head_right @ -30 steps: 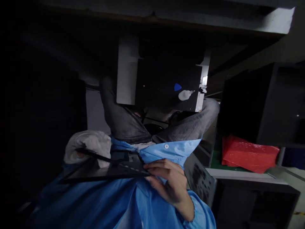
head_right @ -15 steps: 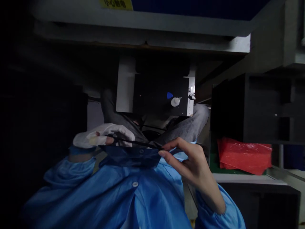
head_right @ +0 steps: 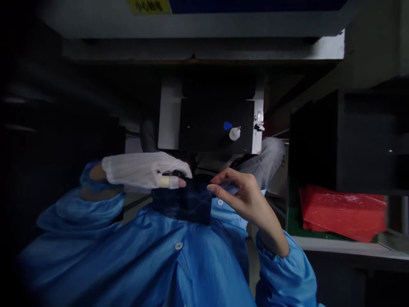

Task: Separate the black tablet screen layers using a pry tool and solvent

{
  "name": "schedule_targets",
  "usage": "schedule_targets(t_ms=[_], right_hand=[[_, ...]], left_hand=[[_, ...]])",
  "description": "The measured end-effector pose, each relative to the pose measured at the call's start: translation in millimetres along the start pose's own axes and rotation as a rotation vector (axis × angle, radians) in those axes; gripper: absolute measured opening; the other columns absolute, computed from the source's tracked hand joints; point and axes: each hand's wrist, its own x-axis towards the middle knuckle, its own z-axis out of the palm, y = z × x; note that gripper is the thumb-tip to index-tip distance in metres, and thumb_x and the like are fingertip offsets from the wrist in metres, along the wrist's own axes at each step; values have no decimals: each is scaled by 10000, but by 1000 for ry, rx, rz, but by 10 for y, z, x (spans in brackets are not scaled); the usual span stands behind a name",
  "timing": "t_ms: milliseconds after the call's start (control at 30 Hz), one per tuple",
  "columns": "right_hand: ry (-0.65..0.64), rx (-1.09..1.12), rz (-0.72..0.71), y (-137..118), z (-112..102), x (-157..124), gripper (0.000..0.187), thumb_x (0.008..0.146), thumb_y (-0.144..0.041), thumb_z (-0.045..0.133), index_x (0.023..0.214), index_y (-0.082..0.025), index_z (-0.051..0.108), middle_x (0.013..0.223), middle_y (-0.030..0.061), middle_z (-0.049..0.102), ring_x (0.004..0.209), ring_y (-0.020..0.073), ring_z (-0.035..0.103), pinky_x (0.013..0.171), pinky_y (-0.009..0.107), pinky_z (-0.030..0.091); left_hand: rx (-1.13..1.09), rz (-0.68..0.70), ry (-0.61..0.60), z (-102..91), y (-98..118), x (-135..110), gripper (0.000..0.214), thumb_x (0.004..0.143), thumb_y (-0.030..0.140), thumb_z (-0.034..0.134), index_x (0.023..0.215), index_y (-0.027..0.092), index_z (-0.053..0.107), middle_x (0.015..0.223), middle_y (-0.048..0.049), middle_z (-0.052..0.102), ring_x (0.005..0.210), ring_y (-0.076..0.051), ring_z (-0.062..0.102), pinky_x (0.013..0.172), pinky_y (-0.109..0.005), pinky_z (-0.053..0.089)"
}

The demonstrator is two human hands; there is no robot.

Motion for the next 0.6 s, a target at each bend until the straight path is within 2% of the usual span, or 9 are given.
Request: schedule_targets(t_ms=[67,167,233,333,500,600], right_hand=[[-18,-8,-7,-1,16,-3,496,988,-694,855,914,-208,792,815,49,819,719,209,790,614,260,613],[-18,-38,-48,-17,38,-26,458,1029,-658,827,931,-212,780,817,38,820,708,196,793,663,257,636],[-5,-51,-65,-27,48,-45,426,1045,-632,820,954,-219,774,824,27,821,710,187,796,682,248,641],[-14,-31,-46,-31,57,-79,379,1052,-594,826,1011,-226,748,845,23,819,743,195,811,685,247,647],[19,-10,-65,8,73,-139,331,1111,-546,747,1028,-237,663,1001,60,809,846,196,808,707,256,659],[31,1,-55,38,88,-164,360,1122,-563,723,987,-239,645,915,50,775,770,180,770,617,235,617]], left_hand=[[71,-19,-58,67,124,81,421,1117,529,532,991,184,739,825,-48,724,679,-192,620,611,-311,383],[65,55,-43,131,185,200,416,1131,478,485,838,199,584,725,-19,591,615,-157,519,614,-326,344],[25,67,-74,145,174,254,385,1127,437,494,828,203,552,732,-6,573,613,-142,509,609,-309,347],[-10,13,-103,147,149,289,386,1133,447,519,834,203,551,745,6,570,629,-132,504,598,-286,340],[-52,5,-120,176,129,296,392,1151,423,486,823,211,517,742,4,574,614,-129,475,582,-303,327],[-59,42,-101,205,99,310,429,1151,475,486,817,210,525,707,1,566,584,-133,450,566,-323,303]])
